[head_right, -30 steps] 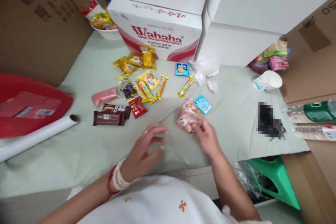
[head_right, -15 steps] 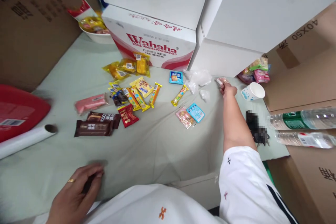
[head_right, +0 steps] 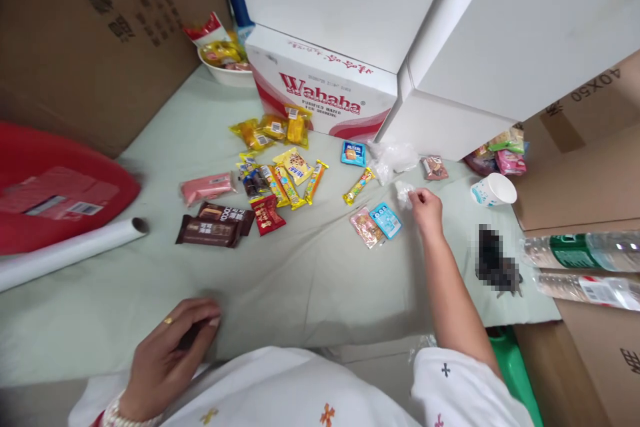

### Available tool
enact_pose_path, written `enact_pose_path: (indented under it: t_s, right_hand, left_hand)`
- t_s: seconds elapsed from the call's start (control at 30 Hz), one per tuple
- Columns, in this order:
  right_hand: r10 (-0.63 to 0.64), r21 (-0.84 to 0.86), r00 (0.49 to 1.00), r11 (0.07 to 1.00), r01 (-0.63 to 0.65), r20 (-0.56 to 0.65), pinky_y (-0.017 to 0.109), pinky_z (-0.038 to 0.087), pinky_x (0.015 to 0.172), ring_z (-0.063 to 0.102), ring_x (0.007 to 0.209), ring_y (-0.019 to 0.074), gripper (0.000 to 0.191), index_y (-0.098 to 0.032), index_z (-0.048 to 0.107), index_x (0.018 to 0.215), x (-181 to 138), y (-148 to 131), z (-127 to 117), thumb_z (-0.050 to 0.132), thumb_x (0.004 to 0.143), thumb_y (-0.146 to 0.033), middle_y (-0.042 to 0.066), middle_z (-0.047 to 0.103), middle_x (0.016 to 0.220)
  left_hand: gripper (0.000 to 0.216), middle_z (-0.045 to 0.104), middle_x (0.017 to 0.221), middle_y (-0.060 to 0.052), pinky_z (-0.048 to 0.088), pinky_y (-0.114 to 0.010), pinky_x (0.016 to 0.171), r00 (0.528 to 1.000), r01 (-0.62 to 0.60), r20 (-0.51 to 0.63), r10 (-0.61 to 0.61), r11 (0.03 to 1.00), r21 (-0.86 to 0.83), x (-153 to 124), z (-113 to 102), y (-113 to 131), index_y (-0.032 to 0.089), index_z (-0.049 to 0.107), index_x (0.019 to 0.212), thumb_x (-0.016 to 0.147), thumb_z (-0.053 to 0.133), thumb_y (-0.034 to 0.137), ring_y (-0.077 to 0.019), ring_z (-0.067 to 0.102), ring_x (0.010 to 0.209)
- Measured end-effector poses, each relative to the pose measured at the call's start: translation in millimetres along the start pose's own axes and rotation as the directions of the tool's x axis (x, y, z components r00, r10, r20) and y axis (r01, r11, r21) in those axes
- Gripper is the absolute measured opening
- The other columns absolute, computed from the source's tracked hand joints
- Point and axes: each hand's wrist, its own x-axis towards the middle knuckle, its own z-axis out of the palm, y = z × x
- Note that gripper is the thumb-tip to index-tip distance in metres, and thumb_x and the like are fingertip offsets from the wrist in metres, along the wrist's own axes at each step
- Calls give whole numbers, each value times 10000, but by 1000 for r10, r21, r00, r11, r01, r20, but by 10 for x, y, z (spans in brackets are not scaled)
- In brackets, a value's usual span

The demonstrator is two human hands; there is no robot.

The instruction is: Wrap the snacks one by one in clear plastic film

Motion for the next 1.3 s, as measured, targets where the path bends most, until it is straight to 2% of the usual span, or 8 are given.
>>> enact_pose_path:
  t_s: [0.13, 0.3, 0.57, 0.77, 0.93, 1.03, 1.1, 1.3]
  right_hand:
    - [5, 188, 986, 981, -37, 166, 247, 339, 513, 423, 543, 115, 361, -182, 681, 817, -886, -298, 311, 734, 787, -538, -40, 549, 609]
    - [-17, 290, 870, 946, -145, 492, 251, 367, 555, 451, 572, 124, 285, -202, 733, 898, -1933, -664, 700, 750, 823, -477, -28, 598, 657]
    - [103, 374, 821, 853, -363, 562, 213, 316, 467, 391, 533, 93, 368, -191, 697, 848, -1882, -630, 676, 843, 727, -506, -44, 528, 649]
    - [144, 350, 727, 803, -482, 671, 204, 158, 410, 231, 462, 61, 422, -196, 663, 821, -1920, -664, 737, 867, 682, -538, -88, 404, 568]
    - [78, 383, 824, 858, -342, 561, 216, 228, 461, 309, 502, 80, 368, -196, 677, 870, -2071, -624, 816, 803, 778, -529, -77, 435, 593]
    - [70, 373, 828, 869, -324, 556, 223, 244, 470, 324, 509, 87, 357, -196, 674, 888, -2122, -612, 827, 769, 816, -532, -71, 450, 604]
    - [65, 381, 820, 863, -332, 569, 224, 248, 469, 317, 504, 87, 347, -198, 667, 899, -2136, -628, 827, 752, 836, -528, -73, 444, 601]
    - [-47, 390, 765, 880, -273, 642, 225, 369, 533, 478, 631, 119, 452, -212, 649, 1136, -2136, -690, 826, 786, 807, -490, -7, 635, 832]
  left_hand:
    - [159, 666, 793, -22, 528, -273, 651, 950, 255, 246, -192, 932, -257, 257, 245, 384, 222, 646, 877, 949, 538, 314, -152, 637, 698]
    - [511, 685, 1042, -84, 556, -303, 723, 854, 521, 353, -383, 601, -606, 694, 892, 647, 179, 583, 1081, 699, 794, 445, -201, 668, 902]
    - [502, 616, 726, 15, 475, -237, 580, 698, 636, 474, -537, 161, -754, 695, 778, 396, 142, 649, 825, 610, 863, 542, -96, 556, 602]
    - [465, 449, 596, 66, 306, -205, 490, 746, 569, 335, -575, 291, -769, 711, 555, 281, 172, 558, 704, 707, 794, 573, -58, 372, 511]
    - [340, 563, 855, 8, 451, -254, 669, 831, 435, -152, -534, 796, -421, 668, 448, 307, 199, 641, 1009, 762, 753, 403, -127, 507, 727]
    - [318, 625, 1020, -59, 505, -337, 822, 985, 147, -61, -162, 968, -205, 605, 464, 421, 214, 693, 1082, 843, 693, 423, -193, 587, 914]
    - [360, 652, 1137, -99, 480, -426, 951, 998, -32, 57, 39, 994, -104, 591, 534, 498, 228, 715, 1145, 850, 698, 435, -255, 591, 1059]
    - [206, 728, 898, -66, 461, -400, 891, 990, 72, 131, -54, 987, -141, 660, 740, 534, 213, 743, 907, 958, 551, 266, -226, 628, 930]
